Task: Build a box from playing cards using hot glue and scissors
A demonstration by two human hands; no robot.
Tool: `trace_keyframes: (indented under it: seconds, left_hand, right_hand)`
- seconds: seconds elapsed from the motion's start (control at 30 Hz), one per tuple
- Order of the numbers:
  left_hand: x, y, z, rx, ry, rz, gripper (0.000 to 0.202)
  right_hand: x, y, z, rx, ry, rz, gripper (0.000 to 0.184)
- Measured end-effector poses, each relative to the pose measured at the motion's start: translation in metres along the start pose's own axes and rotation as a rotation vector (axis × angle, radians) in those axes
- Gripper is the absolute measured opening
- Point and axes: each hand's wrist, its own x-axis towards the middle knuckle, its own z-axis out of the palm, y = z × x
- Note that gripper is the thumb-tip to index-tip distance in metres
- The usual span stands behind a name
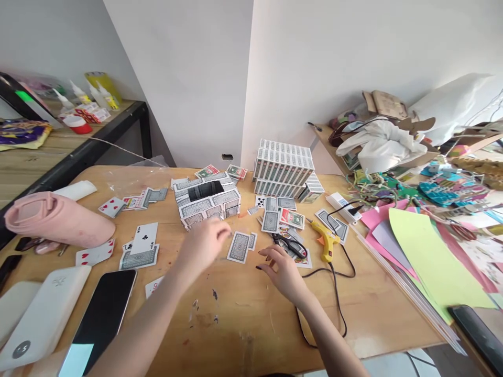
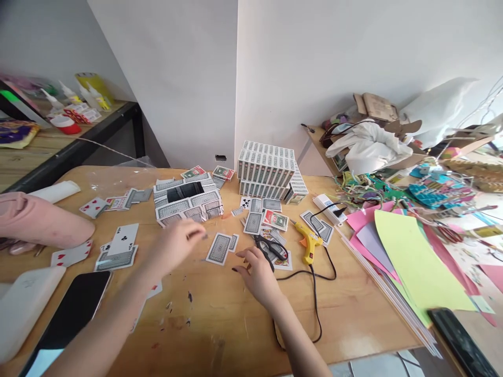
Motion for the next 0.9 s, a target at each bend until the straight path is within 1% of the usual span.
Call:
trace_keyframes:
  seconds: [0.07, 0.1, 0.13, 0.17, 0.2, 0.23, 0.27, 0.3, 0.33, 0.37, 0.4, 0.43, 0.47, 0.5, 0.57, 0.6, 0.67, 0.73, 0.83, 0.9]
  left_hand:
    - [0.022, -0.013, -0.031, 0.121, 0.308, -0.053, 0.021]
    - [0.031, -0.019, -0.043, 0.182, 0.413, -0.076, 0.02]
    - [0.038, -0.024, -0.051, 0.229, 0.497, -0.091, 0.02]
    - [0.042, -0.026, -0.056, 0.253, 0.56, -0.095, 0.025]
    - [0.042, -0.026, -0.058, 0.253, 0.596, -0.087, 0.03]
    - [0.039, -0.023, -0.056, 0.224, 0.601, -0.064, 0.034]
    - [0.031, -0.017, -0.05, 0.17, 0.574, -0.022, 0.034]
    - [0.021, -0.01, -0.042, 0.097, 0.508, 0.041, 0.033]
    - [0.007, -0.002, -0.031, 0.011, 0.398, 0.118, 0.031]
    - [-0.008, 0.006, -0.017, -0.077, 0.26, 0.23, 0.031]
    - [-0.024, 0.013, -0.003, -0.152, 0.093, 0.362, 0.031]
    - [-0.041, 0.02, 0.013, -0.201, -0.059, 0.484, 0.031]
    - [-0.057, 0.025, 0.029, -0.221, -0.179, 0.589, 0.032]
    - [-0.071, 0.029, 0.044, -0.214, -0.278, 0.674, 0.034]
    - [-0.092, 0.037, 0.073, -0.204, -0.402, 0.809, 0.042]
    - [-0.099, 0.04, 0.085, -0.199, -0.454, 0.855, 0.046]
    - [-0.101, 0.046, 0.105, -0.183, -0.486, 0.914, 0.05]
    - [-0.092, 0.051, 0.118, -0.139, -0.453, 0.912, 0.047]
    - [-0.068, 0.048, 0.123, -0.033, -0.343, 0.797, 0.042]
    - [-0.054, 0.037, 0.12, 0.02, -0.256, 0.7, 0.041]
  right_hand:
    - [-0.001, -0.002, 0.002, -0.005, -0.091, -0.018, 0.035]
    - [-0.002, -0.004, 0.005, -0.022, -0.133, -0.034, 0.045]
    - [-0.003, -0.005, 0.009, -0.041, -0.161, -0.044, 0.054]
    - [-0.004, -0.006, 0.014, -0.055, -0.177, -0.041, 0.059]
    - [-0.005, -0.007, 0.018, -0.062, -0.186, -0.022, 0.057]
    - [-0.006, -0.007, 0.021, -0.058, -0.193, 0.007, 0.048]
    - [-0.007, -0.006, 0.023, -0.045, -0.206, 0.033, 0.035]
    - [-0.009, -0.005, 0.023, -0.022, -0.223, 0.045, 0.022]
    - [-0.01, -0.004, 0.022, 0.008, -0.239, 0.04, 0.015]
    - [-0.011, -0.003, 0.018, 0.038, -0.243, 0.028, 0.014]
    - [-0.012, -0.001, 0.014, 0.066, -0.229, 0.017, 0.015]
    - [-0.013, 0.0, 0.009, 0.086, -0.194, 0.015, 0.016]
    - [-0.013, 0.002, 0.003, 0.096, -0.142, 0.026, 0.016]
    - [-0.012, 0.003, -0.003, 0.097, -0.081, 0.047, 0.015]
    - [-0.009, 0.005, -0.013, 0.089, 0.037, 0.087, 0.016]
    - [-0.007, 0.005, -0.017, 0.085, 0.082, 0.098, 0.017]
    - [-0.003, 0.004, -0.023, 0.076, 0.142, 0.109, 0.019]
    - [0.0, 0.003, -0.025, 0.071, 0.168, 0.112, 0.021]
    - [0.001, 0.001, -0.027, 0.087, 0.186, 0.115, 0.023]
    - [0.001, 0.003, -0.028, 0.098, 0.2, 0.122, 0.022]
